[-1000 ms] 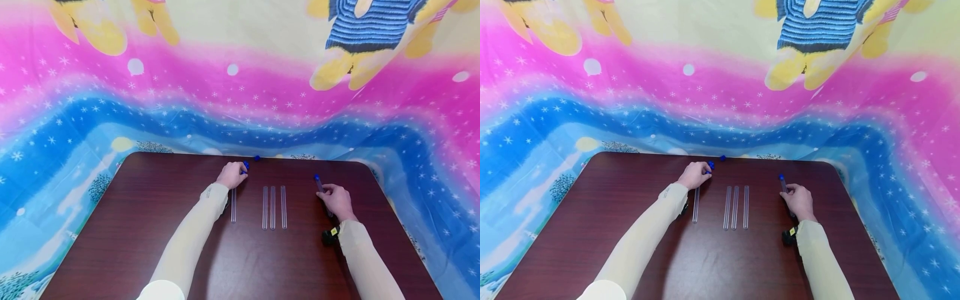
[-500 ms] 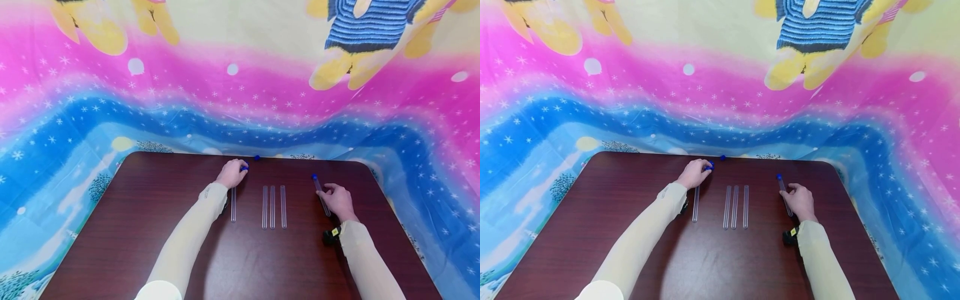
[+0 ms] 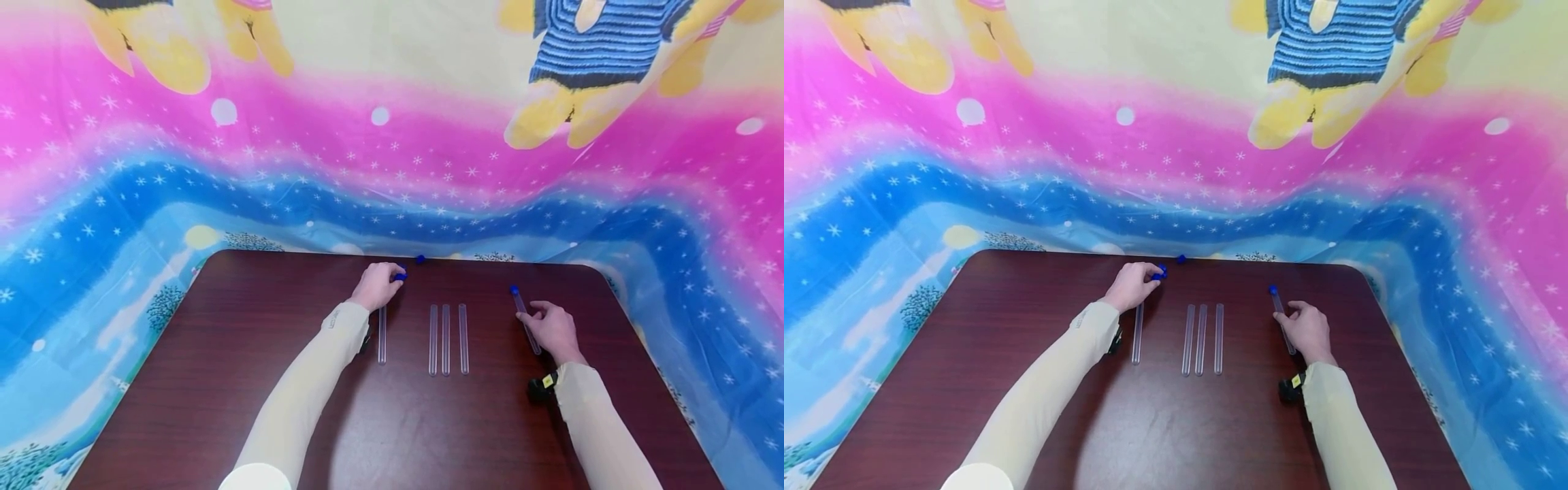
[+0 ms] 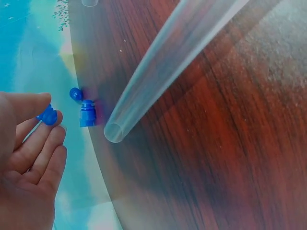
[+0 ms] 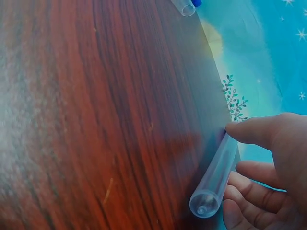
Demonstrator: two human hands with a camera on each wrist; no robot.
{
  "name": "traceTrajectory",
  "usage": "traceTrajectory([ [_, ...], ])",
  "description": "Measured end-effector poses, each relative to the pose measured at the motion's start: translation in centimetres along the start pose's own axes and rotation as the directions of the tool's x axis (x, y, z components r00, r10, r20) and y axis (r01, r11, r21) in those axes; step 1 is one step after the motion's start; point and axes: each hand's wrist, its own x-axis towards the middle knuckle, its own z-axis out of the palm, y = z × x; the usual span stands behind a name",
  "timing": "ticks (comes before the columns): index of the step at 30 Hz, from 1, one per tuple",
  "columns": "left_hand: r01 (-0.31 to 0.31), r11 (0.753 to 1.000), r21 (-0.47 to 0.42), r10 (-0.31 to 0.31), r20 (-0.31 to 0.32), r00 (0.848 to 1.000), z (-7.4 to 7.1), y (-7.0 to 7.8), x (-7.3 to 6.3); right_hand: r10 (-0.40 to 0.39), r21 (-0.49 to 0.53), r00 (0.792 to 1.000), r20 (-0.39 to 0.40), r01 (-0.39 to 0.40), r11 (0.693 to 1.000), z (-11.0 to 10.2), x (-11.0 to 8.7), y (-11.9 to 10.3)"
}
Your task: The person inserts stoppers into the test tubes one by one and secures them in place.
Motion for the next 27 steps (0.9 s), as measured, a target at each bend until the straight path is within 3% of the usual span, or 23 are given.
traceTrajectory([
  [19, 0.004, 0.999, -0.037, -0.005, -0.025, 1.0, -0.8, 0.1, -1.0, -0.048, 0.012, 0.995, -0.089, 0.05, 0.999, -0.6, -0.7, -1.4],
  [27, -0.004, 0.999, -0.05, 0.003, -0.029, 1.0, -1.2, 0.0, -1.0, -0.08, 0.044, 0.993, -0.088, 0.085, 0.995, -0.8, -1.3, -2.7],
])
